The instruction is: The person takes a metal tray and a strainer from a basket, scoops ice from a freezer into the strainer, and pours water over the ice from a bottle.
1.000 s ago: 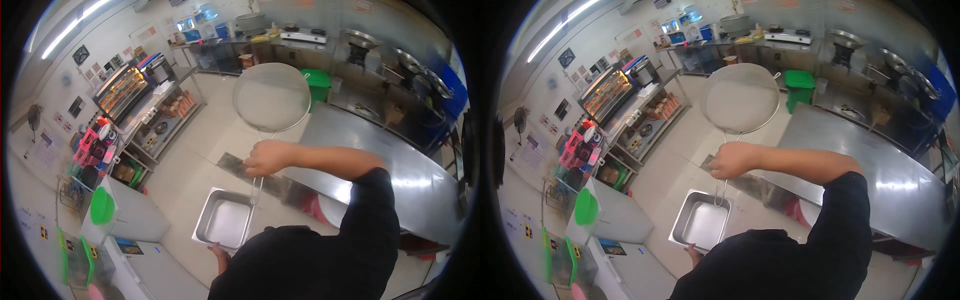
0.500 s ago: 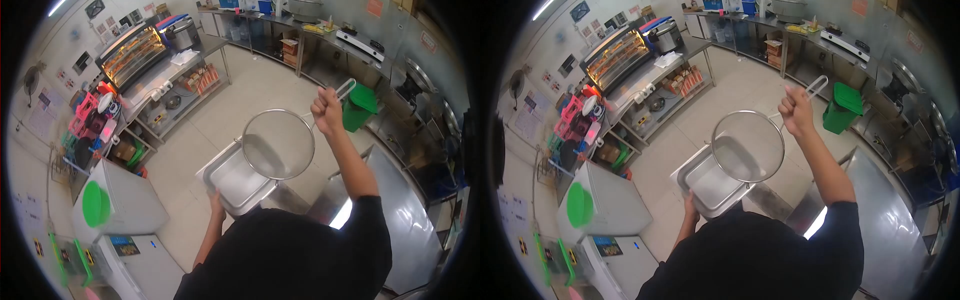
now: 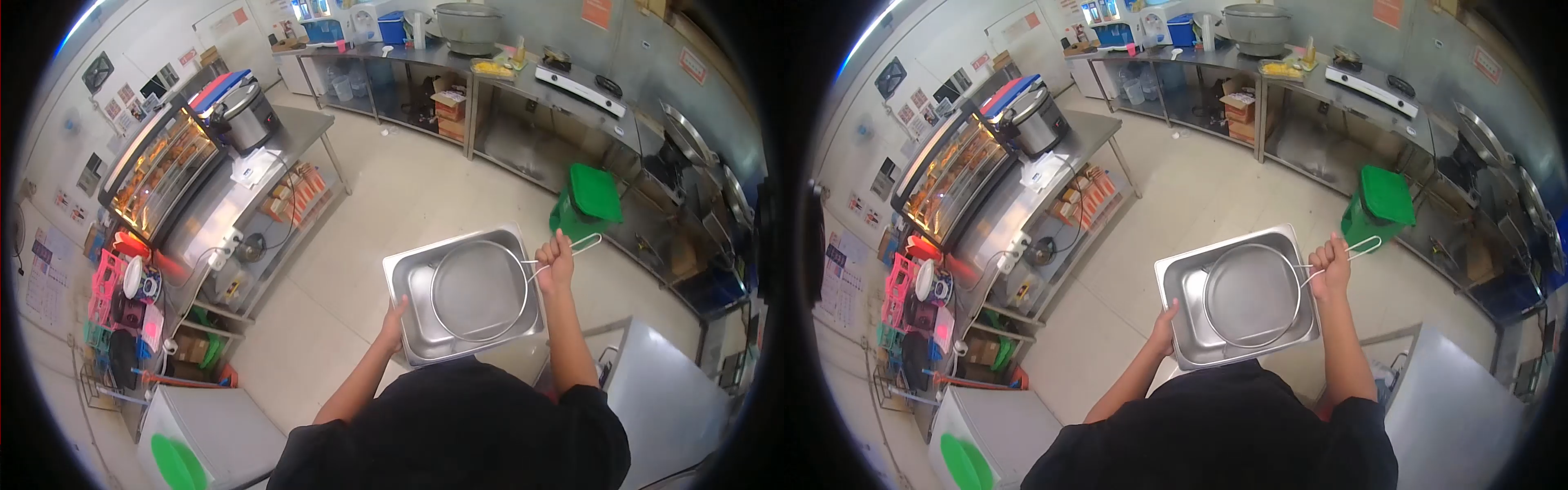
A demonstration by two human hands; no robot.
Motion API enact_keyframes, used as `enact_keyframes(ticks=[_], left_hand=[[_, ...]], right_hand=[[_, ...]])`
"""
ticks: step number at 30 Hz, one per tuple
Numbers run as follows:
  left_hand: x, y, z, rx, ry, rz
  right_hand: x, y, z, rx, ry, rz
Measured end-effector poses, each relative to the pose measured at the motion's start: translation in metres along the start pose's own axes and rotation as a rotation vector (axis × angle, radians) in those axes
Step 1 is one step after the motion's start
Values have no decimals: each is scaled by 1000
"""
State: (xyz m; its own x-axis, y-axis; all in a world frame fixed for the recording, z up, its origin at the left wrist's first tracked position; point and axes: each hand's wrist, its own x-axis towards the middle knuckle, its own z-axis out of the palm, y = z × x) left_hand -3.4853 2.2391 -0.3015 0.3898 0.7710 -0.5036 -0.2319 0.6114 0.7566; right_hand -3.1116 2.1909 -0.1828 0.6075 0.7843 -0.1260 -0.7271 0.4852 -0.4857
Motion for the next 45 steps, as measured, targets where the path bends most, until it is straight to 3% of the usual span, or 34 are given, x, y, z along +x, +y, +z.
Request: enact_keyframes(ticks=[5,7,10,13,16,18,22,26,29,33,37,39,42,45], left_hand=[[176,87,-1,39,21,-75],[230,134,3,15,57,-6],[302,202,3,-45,116,48],[385,257,-18,-117,119,74],[473,298,-31,-159,79,48],[539,333,-46,-164,47,6],[686,422,-72,-139,6,-37],[792,524,-90,3,-72,-58],[876,613,-96,27,-75,-106],[964,722,-90,228,-138,81],[1083,761,-119,406,104,80],[1120,778,-135,351,176,69],[1198,817,-157,143,301,163],[1244,851,-182,-15,458,164]], right_hand=[[160,54,42,-161,-83,-29],[227,73,67,-311,-130,-16],[330,109,85,-956,-83,-177],[422,162,127,-800,-160,58],[494,215,165,-850,-183,272],[554,252,178,-883,-174,304],[678,334,205,-1062,-138,170],[767,386,263,-833,-84,238],[857,435,285,-866,-101,152],[952,489,345,-877,-75,155],[1075,562,374,-821,-223,140],[1136,601,409,-898,-301,169],[1228,653,501,-1200,-562,19],[1312,712,569,-1170,-792,112]])
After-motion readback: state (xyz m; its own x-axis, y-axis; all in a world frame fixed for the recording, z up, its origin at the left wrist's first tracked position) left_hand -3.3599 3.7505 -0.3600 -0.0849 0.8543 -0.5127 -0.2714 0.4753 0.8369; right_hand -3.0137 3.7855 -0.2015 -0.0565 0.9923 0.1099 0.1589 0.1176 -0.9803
